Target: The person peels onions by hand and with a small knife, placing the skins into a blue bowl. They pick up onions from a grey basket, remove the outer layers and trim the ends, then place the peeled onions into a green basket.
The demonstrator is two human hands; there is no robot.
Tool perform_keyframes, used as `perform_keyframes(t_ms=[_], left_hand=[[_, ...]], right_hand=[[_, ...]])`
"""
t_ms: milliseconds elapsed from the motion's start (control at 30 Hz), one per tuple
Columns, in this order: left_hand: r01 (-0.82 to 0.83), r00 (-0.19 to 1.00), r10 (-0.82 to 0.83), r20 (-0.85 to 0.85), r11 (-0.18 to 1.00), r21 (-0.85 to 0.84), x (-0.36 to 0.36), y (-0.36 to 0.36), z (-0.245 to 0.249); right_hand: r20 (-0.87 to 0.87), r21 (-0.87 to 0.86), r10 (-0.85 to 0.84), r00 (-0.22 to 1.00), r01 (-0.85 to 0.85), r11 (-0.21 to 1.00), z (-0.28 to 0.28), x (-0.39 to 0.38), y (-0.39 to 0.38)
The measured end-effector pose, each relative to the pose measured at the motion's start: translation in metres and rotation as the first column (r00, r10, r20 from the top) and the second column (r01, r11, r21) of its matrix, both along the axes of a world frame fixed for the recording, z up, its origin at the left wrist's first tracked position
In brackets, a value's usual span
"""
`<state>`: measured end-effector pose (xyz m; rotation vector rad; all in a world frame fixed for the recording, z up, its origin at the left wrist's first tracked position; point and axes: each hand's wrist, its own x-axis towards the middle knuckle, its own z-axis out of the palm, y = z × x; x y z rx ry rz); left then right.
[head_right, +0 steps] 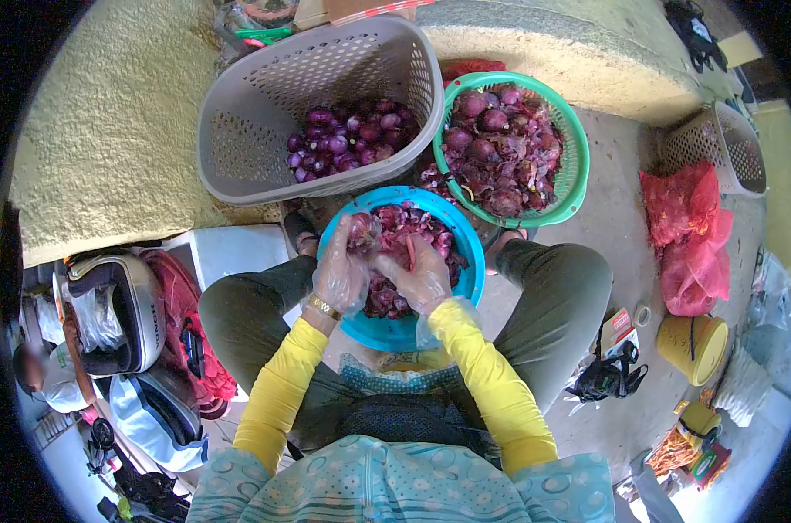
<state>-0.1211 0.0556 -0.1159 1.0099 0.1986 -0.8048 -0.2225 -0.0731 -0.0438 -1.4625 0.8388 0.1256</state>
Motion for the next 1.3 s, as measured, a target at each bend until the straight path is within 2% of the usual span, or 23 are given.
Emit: perform_keyframes(t_ms=[33, 100, 167, 200, 333, 400, 467, 533, 600, 667, 700, 767, 833, 867, 900, 967, 1000, 1033, 1100, 1133, 1167, 1267, 1300], left_hand=[[-0.11, 0.964, 0.055, -0.259, 0.973, -0.203, -0.002, -0.004, 0.008], [-0.152, 0.946, 0.083, -0.313, 0.967, -0.203, 0.003, -0.002, 0.009], [-0.2, 0.924, 0.118, -0.363, 0.96, -0.197, 0.007, -0.001, 0.011], [-0.234, 0.909, 0.151, -0.389, 0.956, -0.176, 0.007, -0.002, 0.014], [-0.26, 0.867, 0.163, -0.472, 0.954, -0.148, 0.005, -0.001, 0.021], [-0.231, 0.886, 0.153, -0.439, 0.964, -0.129, 0.004, -0.003, 0.024], [-0.205, 0.903, 0.145, -0.405, 0.973, -0.108, 0.002, -0.002, 0.023], [-0.188, 0.949, 0.162, -0.27, 0.979, -0.072, -0.001, 0.002, 0.015], [-0.173, 0.961, 0.153, -0.229, 0.982, -0.071, 0.0, 0.011, 0.011], [-0.155, 0.972, 0.14, -0.187, 0.985, -0.07, -0.002, 0.014, 0.018], [-0.194, 0.967, 0.184, -0.179, 0.98, -0.037, -0.004, 0.011, 0.033], [-0.234, 0.96, 0.229, -0.161, 0.972, -0.013, 0.0, 0.006, 0.065], [-0.223, 0.968, 0.207, -0.141, 0.969, -0.103, 0.007, 0.004, 0.092], [-0.229, 0.963, 0.196, -0.185, 0.957, -0.178, 0.014, 0.012, 0.076], [-0.23, 0.964, 0.198, -0.176, 0.955, -0.186, 0.021, 0.011, 0.087], [-0.148, 0.97, 0.109, -0.219, 0.975, -0.169, 0.039, 0.006, 0.116], [-0.086, 0.984, 0.049, -0.17, 0.971, -0.221, 0.049, 0.006, 0.118], [-0.09, 0.986, 0.055, -0.156, 0.969, -0.228, 0.056, -0.001, 0.125], [-0.19, 0.977, 0.163, -0.135, 0.956, -0.222, 0.068, -0.024, 0.142], [-0.184, 0.98, 0.155, -0.121, 0.94, -0.287, 0.075, -0.033, 0.15], [-0.183, 0.982, 0.157, -0.108, 0.937, -0.299, 0.085, -0.04, 0.152], [-0.141, 0.983, 0.069, -0.171, 0.88, -0.453, 0.119, -0.058, 0.143], [-0.136, 0.985, 0.069, -0.158, 0.874, -0.466, 0.126, -0.064, 0.145]], right_hand=[[-0.05, -0.112, 0.021, 0.999, -0.027, 0.993, 0.003, 0.001, -0.003], [-0.046, -0.085, -0.038, 0.998, 0.034, 0.996, -0.027, -0.004, -0.001], [0.092, 0.023, -0.121, 0.988, 0.119, 0.993, -0.051, -0.008, 0.002], [0.093, 0.024, -0.118, 0.989, 0.117, 0.993, -0.05, -0.007, 0.001], [-0.059, -0.02, -0.016, 0.998, 0.015, 1.0, -0.046, -0.008, -0.001], [-0.107, -0.034, 0.021, 0.994, -0.024, 0.999, -0.049, -0.009, -0.001], [-0.139, -0.22, 0.014, 0.99, -0.045, 0.975, -0.063, -0.011, 0.002], [-0.137, -0.246, 0.02, 0.99, -0.054, 0.968, -0.059, -0.01, 0.001], [-0.134, -0.272, 0.027, 0.991, -0.063, 0.96, -0.065, -0.015, 0.0], [-0.058, -0.361, 0.241, 0.969, -0.245, 0.9, -0.087, -0.023, 0.0], [-0.055, -0.363, 0.241, 0.969, -0.244, 0.899, -0.072, -0.021, -0.001], [-0.171, 0.1, 0.191, 0.967, -0.176, 0.979, -0.019, -0.01, -0.009], [-0.176, 0.135, 0.162, 0.971, -0.139, 0.981, -0.002, -0.01, -0.014], [-0.187, 0.177, 0.134, 0.973, -0.1, 0.979, 0.003, -0.011, -0.016], [-0.177, 0.17, 0.136, 0.975, -0.106, 0.98, 0.001, -0.013, -0.019], [0.051, -0.009, 0.154, 0.987, -0.154, 0.988, -0.004, -0.012, -0.026], [0.094, 0.247, 0.074, 0.993, -0.095, 0.964, 0.023, -0.005, -0.03], [0.108, 0.24, 0.081, 0.991, -0.105, 0.965, 0.034, 0.002, -0.035], [0.332, 0.274, 0.025, 0.943, -0.121, 0.954, 0.049, 0.017, -0.049], [0.357, 0.264, 0.022, 0.934, -0.123, 0.957, 0.065, 0.028, -0.054], [0.492, 0.244, 0.037, 0.87, -0.178, 0.953, 0.058, 0.04, -0.063], [0.554, 0.082, 0.193, 0.81, -0.284, 0.955, 0.071, 0.081, -0.092], [0.537, 0.122, 0.146, 0.831, -0.247, 0.961, 0.081, 0.094, -0.094]])
